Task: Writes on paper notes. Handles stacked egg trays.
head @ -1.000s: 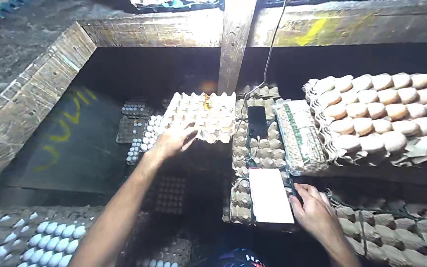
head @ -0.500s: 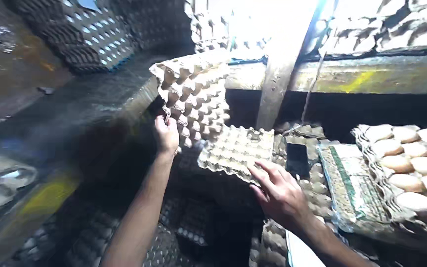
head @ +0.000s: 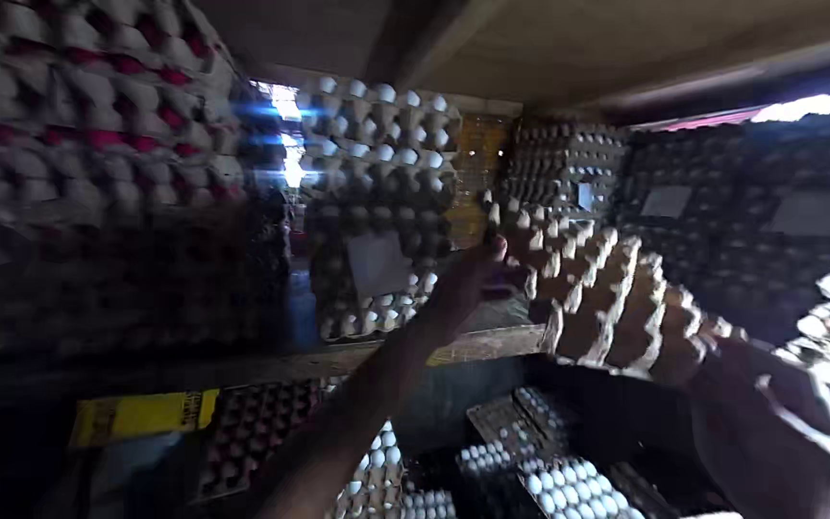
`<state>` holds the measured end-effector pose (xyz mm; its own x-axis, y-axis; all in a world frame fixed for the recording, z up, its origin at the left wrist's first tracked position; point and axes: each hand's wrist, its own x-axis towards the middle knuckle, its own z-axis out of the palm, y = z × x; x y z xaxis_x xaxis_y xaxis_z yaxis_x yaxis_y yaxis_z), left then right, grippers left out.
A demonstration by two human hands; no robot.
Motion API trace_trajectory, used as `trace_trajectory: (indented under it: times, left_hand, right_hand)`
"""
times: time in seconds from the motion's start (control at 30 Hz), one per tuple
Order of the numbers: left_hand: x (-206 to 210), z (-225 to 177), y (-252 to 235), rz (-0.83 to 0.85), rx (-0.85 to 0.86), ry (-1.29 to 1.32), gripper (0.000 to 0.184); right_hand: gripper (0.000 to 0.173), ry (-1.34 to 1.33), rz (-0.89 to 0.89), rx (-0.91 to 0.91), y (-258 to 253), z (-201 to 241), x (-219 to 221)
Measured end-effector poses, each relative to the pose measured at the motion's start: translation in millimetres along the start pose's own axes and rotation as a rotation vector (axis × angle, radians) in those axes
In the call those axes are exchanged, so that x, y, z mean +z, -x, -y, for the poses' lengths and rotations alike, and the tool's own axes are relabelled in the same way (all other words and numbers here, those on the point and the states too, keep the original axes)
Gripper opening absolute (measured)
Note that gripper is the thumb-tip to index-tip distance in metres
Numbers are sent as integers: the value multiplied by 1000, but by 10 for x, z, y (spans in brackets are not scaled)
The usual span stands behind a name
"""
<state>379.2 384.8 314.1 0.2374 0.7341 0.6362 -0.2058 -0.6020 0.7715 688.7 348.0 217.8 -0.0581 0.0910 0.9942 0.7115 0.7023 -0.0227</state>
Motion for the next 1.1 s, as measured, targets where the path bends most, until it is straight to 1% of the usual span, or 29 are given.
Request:
trace_trajectory:
  times: [0.03, 0.1, 0.17, 0.23, 0.3, 0.4, 0.5, 0.57, 0.63, 0.7, 0.77, 0.83, 0.9, 0.97, 1.0, 1.03, 1.07, 1.1]
  left_hand:
    - [-151, -171, 101, -9, 72, -120, 43]
    - [-445, -387, 310, -60, 189, -353, 47]
    - [-714, -439, 571, -142, 211, -510, 47]
    - [-967, -375, 879, -180, 145, -589, 51]
    - [-1187, -263, 1152, -180, 101, -659, 55]
    - [-1428, -74, 1369, -167, 82, -932, 61]
    - [-1487, 185, 1418, -198, 163, -1307, 65]
    - [-1457, 347, 1376, -214, 217, -1455, 71]
    - [-1467, 510, 1280, -216, 271, -1531, 80]
    - [-1478, 634, 1157, -205, 254, -1594, 86]
    - [-1488, 734, 1038, -205, 232, -1654, 89]
    - [-1534, 836, 876, -264, 272, -1702, 87]
    - [-1579, 1004, 716, -370, 304, -1736, 86]
    - [-1634, 1241, 603, -483, 325, -1789, 86]
    - [-1668, 1363, 564, -528, 346, -1814, 85]
    - [-1706, 1461, 532, -570, 378, -1837, 84]
    - [-1749, 1539, 507, -607, 419, -1854, 82]
    - [-1785, 1598, 486, -646, 467, -1872, 79]
  right_hand:
    - [32, 77, -7, 4, -254, 106, 70]
    - [37, 147, -21, 33, -757, 337, 226]
    - [41, 136, -15, 46, -1199, 534, 398]
    - [40, 82, -17, -60, -1591, 589, 614]
    - [38, 35, -6, -160, -2051, 621, 923]
    - [37, 7, 92, -150, -2810, 804, 1482]
    - [39, 0, 219, -140, -3459, 938, 2125]
    - [38, 26, 293, -164, -3766, 945, 2536]
    - [36, -13, 376, -198, -3951, 890, 2820]
    - [36, -108, 444, -216, -4050, 826, 2905]
    - [33, -178, 505, -233, -4075, 763, 2908]
    - [26, -221, 512, -339, -4181, 642, 3014]
    - [24, -196, 536, -355, -4249, 618, 3132]
    - [31, -142, 528, -393, -4276, 525, 3292]
    - [36, -116, 486, -411, -4276, 449, 3339]
    - [43, -78, 416, -439, -4224, 409, 3322]
    - [51, -37, 345, -458, -4088, 434, 3215]
    - [59, 9, 312, -468, -3831, 522, 3034]
